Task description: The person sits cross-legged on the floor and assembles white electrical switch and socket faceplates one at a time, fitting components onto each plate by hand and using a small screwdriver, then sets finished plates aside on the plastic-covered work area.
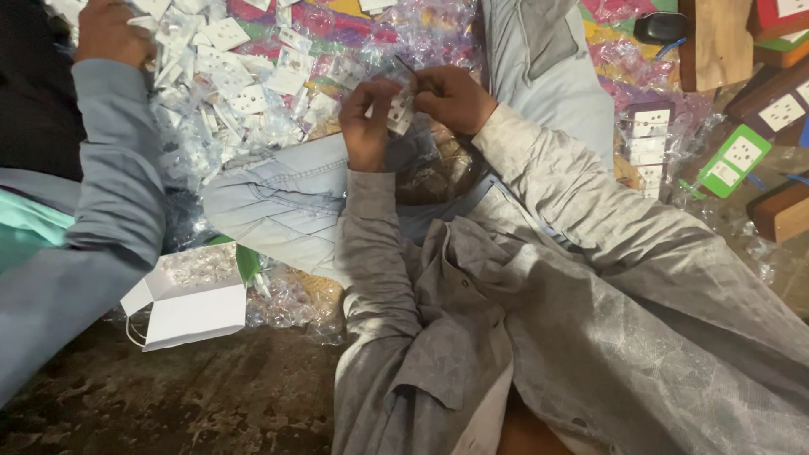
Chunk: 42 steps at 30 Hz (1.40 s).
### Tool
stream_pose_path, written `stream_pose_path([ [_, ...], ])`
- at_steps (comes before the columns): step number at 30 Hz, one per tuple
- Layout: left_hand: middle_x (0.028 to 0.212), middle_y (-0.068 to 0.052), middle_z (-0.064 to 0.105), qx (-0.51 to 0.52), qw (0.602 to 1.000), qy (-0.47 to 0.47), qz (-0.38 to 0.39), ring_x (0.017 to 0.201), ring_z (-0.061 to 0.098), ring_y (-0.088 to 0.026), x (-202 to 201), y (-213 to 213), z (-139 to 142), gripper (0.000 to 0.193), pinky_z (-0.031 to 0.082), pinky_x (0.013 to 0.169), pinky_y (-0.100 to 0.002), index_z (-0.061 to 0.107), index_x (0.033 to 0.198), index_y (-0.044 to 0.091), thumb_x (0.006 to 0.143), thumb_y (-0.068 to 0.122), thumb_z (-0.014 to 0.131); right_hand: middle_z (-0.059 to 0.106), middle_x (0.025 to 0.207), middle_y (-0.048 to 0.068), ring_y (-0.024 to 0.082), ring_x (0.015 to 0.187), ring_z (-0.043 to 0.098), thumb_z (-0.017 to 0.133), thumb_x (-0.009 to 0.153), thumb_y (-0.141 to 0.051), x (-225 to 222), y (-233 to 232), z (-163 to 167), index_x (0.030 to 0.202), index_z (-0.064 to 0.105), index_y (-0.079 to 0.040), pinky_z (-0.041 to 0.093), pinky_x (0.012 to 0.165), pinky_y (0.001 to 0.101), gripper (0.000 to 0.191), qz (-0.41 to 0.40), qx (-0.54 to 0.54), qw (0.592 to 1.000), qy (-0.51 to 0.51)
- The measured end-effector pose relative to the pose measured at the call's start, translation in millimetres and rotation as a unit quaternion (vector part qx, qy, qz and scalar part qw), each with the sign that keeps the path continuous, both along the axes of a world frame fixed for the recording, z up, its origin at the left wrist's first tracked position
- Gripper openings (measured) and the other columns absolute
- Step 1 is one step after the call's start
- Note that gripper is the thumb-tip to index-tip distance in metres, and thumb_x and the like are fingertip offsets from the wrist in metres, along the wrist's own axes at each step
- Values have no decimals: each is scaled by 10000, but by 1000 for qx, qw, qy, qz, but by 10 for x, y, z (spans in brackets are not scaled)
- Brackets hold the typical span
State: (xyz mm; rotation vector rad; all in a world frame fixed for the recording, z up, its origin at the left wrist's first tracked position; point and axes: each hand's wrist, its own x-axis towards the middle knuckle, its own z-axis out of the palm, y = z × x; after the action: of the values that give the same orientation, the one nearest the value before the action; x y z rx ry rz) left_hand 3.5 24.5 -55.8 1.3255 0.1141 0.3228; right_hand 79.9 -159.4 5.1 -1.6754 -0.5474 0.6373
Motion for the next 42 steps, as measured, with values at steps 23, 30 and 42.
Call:
stream_pose_path([
  [23, 669, -10, 655, -41, 981, 176, 65, 530, 556, -52, 22, -89, -147, 294, 399, 444, -238, 699, 785, 53, 953, 281, 778, 644, 993, 79, 251, 957, 641, 758, 946, -37, -96, 100, 375, 1052, 657, -36, 513, 842, 356, 146, -100, -19, 953, -286],
  [30, 701, -77, 632, 12, 978, 193, 73, 629, 583, -142, 142, -132, -141, 307, 456, 554, -333, 652, 843, 9, 998, 273, 645, 624, 939, 59, 119, 653, 526, 647, 1145, -63, -770, 504, 1271, 1179, 601, -22, 432, 561, 227, 71, -246, 163, 949, -109],
  [42, 680, -56, 658, 22, 977, 78, 199, 658, 570, -85, 237, -164, 510, 387, 475, 628, -281, 689, 740, 24, 900, 370, 756, 708, 1101, 143, 281, 861, 691, 691, 1028, -109, -1760, 2204, 1461, 1344, 646, -71, 541, 757, 348, 322, 204, 25, 927, -314],
])
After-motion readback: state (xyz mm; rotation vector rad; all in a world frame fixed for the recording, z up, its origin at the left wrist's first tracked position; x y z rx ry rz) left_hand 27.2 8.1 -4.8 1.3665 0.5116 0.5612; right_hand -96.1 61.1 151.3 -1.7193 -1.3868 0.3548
